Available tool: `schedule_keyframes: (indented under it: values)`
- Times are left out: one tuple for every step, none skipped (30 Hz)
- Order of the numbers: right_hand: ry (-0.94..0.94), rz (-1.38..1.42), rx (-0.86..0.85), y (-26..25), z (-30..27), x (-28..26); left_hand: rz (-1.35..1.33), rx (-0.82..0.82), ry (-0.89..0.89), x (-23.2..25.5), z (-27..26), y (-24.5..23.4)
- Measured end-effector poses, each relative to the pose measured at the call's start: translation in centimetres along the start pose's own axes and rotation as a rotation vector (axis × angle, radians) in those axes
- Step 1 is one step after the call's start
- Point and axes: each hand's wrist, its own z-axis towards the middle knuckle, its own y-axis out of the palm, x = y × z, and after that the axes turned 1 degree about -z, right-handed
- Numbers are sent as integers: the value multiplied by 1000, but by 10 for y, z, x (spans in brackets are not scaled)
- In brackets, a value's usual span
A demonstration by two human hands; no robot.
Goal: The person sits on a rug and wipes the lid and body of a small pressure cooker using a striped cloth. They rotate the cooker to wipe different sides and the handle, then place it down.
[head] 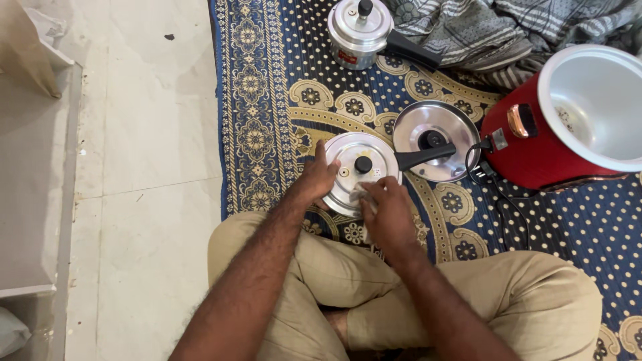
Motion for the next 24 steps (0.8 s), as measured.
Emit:
schedule_keyframes:
  values:
    - [22,12,-21,0,3,3,45,18,30,-5,5,0]
    - [44,25,-42,0,8,5,90,36,60,-11,11,1]
    - [18,8,0,-1,13,8,144,126,266,-15,18,1]
    - [-8,-8,41,-2,18,11,198,213,474,-20,24,0]
    - [-34,-30,84,-5,22,15,248,296,687,-21,29,2]
    - [-49,-37,100,-7,23,17,297,246,670,-24,31,5]
    - [-69,-39,114,-7,25,17,350,202,650,-28,30,4]
    - [-89,-42,128,-8,27,17,406,157,631,-29,28,5]
    - [-74,-47,119,-6,27,14,407,164,615,-30,22,4]
    - [-59,-53,111,-5,27,13,408,171,599,-29,16,4]
    - [-40,-56,101,-5,27,13,412,175,582,-27,7,5]
    - [-27,-54,88,-4,28,13,409,188,512,-26,-4,7]
    - [-10,-54,78,-5,31,16,406,197,446,-23,-15,9]
    - [7,-54,67,-6,35,19,403,206,379,-20,-27,12]
    - [-16,-55,76,-7,40,23,380,222,357,-15,-37,14]
    - [-39,-57,85,-7,46,26,357,237,334,-11,-46,16]
    - [-65,-57,90,-7,51,28,331,256,309,-10,-55,18]
    - [-94,-115,98,-6,58,31,362,266,321,-9,-62,19]
    - [-121,-172,106,-6,64,32,395,276,333,-10,-67,20]
    - [-148,-228,114,-6,70,33,428,286,345,-10,-69,20]
    - [-139,-228,85,-8,73,34,444,265,335,-10,-69,21]
    - [-130,-227,57,-11,76,34,461,244,326,-12,-68,21]
    - [-122,-226,28,-14,77,34,477,224,316,-13,-64,21]
    - [-93,-232,-6,-18,76,33,498,241,429,-14,-59,19]
